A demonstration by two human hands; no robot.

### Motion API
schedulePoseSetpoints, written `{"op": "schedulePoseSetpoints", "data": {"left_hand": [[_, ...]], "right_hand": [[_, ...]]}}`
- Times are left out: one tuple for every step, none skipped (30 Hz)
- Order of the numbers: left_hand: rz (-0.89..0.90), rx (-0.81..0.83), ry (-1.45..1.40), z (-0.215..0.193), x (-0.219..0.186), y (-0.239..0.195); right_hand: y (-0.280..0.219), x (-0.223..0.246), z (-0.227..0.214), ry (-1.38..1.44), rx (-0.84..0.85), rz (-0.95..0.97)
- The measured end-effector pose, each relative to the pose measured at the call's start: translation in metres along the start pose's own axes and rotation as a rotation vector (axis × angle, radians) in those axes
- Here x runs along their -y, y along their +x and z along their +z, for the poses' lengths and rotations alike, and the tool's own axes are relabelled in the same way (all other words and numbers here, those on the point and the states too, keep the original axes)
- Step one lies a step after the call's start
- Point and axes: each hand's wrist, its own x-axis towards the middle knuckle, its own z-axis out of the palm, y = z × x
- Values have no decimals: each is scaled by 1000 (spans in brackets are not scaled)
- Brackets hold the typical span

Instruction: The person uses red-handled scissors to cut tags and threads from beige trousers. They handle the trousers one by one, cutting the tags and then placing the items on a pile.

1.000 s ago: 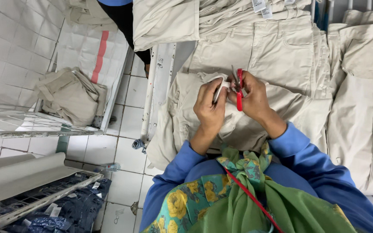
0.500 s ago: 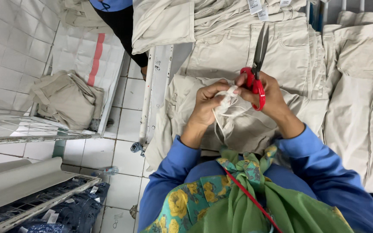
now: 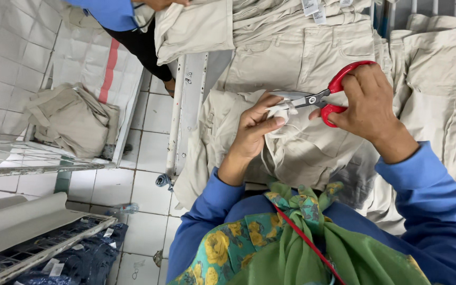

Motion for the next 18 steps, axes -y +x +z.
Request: {"op": "schedulePoseSetpoints", "data": {"left_hand": [[9,1,42,-1,1,0],[18,0,83,-1,2,0],[22,-8,83,-7,10,-2],[17,-21,117,-12,18,-3],[11,-34,152,-16,26,-4],[12,-34,149,-5,6,-1],[29,50,138,7,-13,2],[48,134,128,18,-33,6],[51,134,126,11,-29,8],[52,116,138,3,-25,11],[53,98,149,-5,-22,14],[56,94,151,-24,-16,23],[9,77,87,-42,-10,33],[-45,62,22,-60,-3,41],[-47,60,22,-69,-3,52],[-10,28,146,-78,-2,63],[29,-4,270,-86,-1,74],[29,7,269,-90,1,83]], "right_hand": [[-3,-3,2,-48,10,-7],[-6,-7,5,-97,21,-17],[-4,-6,3,-92,23,-23],[-3,-6,1,-68,-11,-32],[-1,-6,-2,-45,-45,-41],[-5,-4,-5,-47,-42,-43],[-9,-2,-9,-11,-7,6],[-12,0,-12,24,27,55],[-28,11,-16,22,28,52],[-41,21,-18,269,125,220],[-55,31,-19,517,226,384],[-70,47,-21,520,227,380],[-85,63,-24,756,447,654],[-103,80,-27,988,669,933],[-116,89,-21,990,671,935],[-131,100,-16,882,726,866],[-145,111,-11,775,778,796],[-167,110,0,770,770,802]]}}
